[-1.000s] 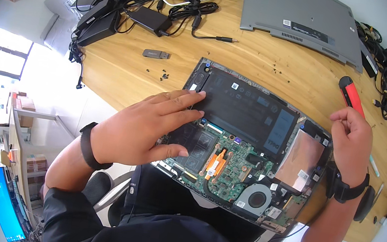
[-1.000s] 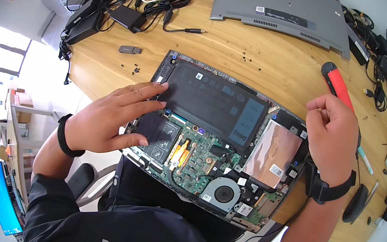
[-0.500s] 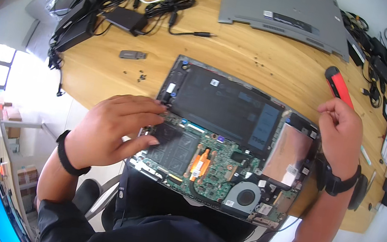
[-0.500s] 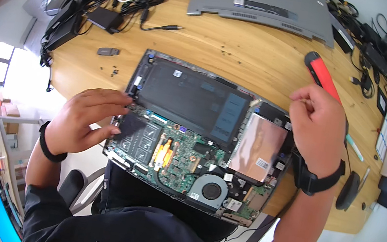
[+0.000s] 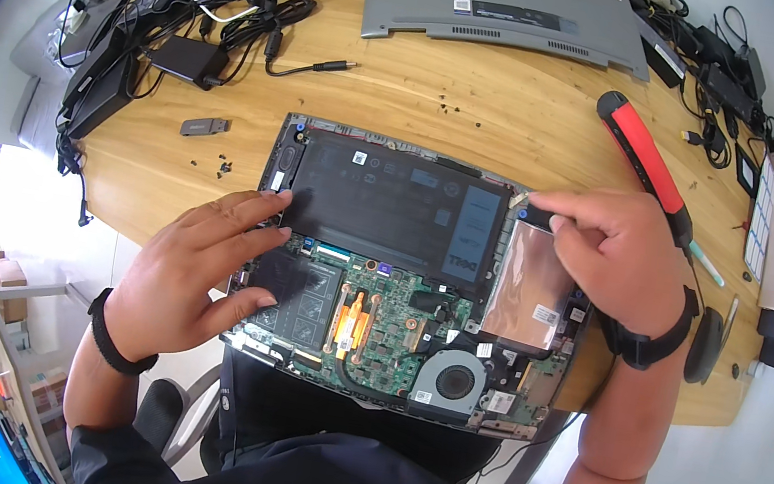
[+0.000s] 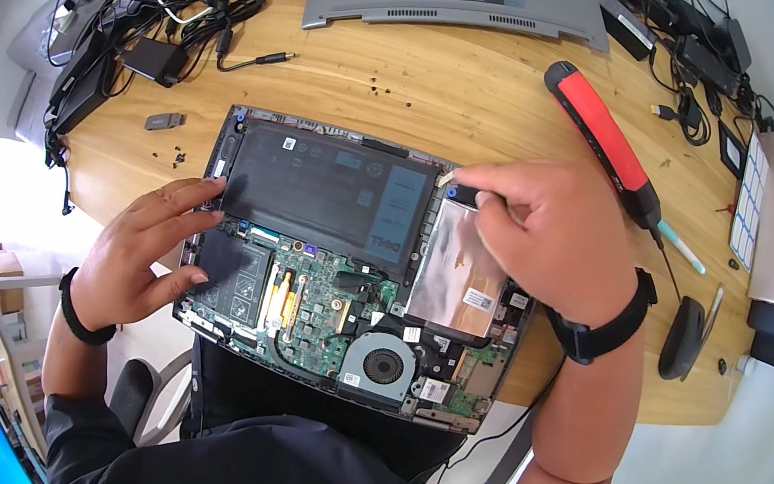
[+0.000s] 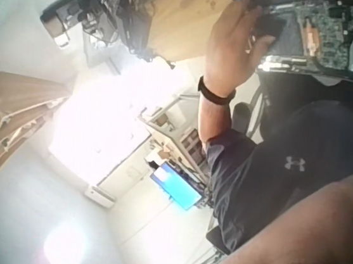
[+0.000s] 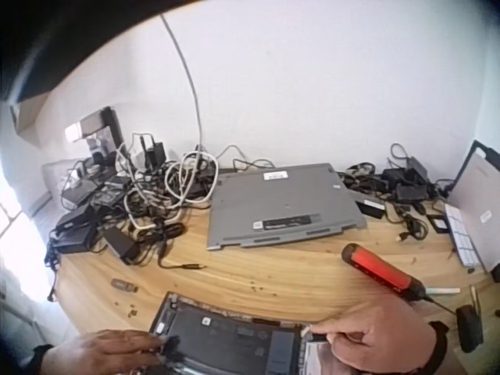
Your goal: Replacing the cooling fan and checking internal components of a Dell laptop.
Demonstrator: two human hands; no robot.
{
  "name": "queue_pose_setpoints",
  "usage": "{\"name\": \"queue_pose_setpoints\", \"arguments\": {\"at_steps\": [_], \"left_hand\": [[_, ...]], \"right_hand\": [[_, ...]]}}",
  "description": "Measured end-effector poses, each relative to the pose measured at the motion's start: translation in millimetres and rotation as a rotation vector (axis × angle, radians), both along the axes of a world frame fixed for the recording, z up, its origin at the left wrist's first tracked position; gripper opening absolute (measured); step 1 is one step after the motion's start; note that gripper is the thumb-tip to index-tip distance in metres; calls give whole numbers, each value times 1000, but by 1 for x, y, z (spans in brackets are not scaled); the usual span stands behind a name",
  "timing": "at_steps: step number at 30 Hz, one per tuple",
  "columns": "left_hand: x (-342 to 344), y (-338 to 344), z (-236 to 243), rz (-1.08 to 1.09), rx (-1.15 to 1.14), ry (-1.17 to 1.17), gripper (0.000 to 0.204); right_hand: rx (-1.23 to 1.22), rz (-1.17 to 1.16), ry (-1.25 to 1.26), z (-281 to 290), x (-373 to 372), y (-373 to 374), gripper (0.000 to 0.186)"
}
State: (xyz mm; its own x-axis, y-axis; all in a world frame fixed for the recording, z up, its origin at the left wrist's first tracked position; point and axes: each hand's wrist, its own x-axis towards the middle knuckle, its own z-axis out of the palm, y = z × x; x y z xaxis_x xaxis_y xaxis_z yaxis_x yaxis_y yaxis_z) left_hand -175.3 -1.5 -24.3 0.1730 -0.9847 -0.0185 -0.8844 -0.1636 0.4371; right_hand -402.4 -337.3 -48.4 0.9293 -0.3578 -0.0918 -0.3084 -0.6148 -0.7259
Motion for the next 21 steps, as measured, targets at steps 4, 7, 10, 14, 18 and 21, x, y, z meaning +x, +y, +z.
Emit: {"name": "queue_pose_setpoints", "arguments": {"at_steps": [4, 7, 10, 14, 18, 21], "left_hand": [[-2, -2, -2, -39, 48, -10, 56], [-3, -1, -4, -55, 80, -30, 58], [-3, 0, -4, -50, 86, -29, 59], [-3, 0, -4, -44, 93, -27, 59], [-3, -1, -4, -32, 111, 5, 62], [-3, 0, -4, -42, 103, -7, 62]], "right_hand": [[-156, 155, -127, -3, 1, 4, 38], [-175, 163, -108, -6, 2, 7, 41], [-181, 196, -97, -6, 4, 9, 43], [-144, 198, -36, -2, 2, 9, 44], [-154, 206, -41, -4, 1, 9, 46], [-103, 197, -96, -7, 2, 9, 46]]}}
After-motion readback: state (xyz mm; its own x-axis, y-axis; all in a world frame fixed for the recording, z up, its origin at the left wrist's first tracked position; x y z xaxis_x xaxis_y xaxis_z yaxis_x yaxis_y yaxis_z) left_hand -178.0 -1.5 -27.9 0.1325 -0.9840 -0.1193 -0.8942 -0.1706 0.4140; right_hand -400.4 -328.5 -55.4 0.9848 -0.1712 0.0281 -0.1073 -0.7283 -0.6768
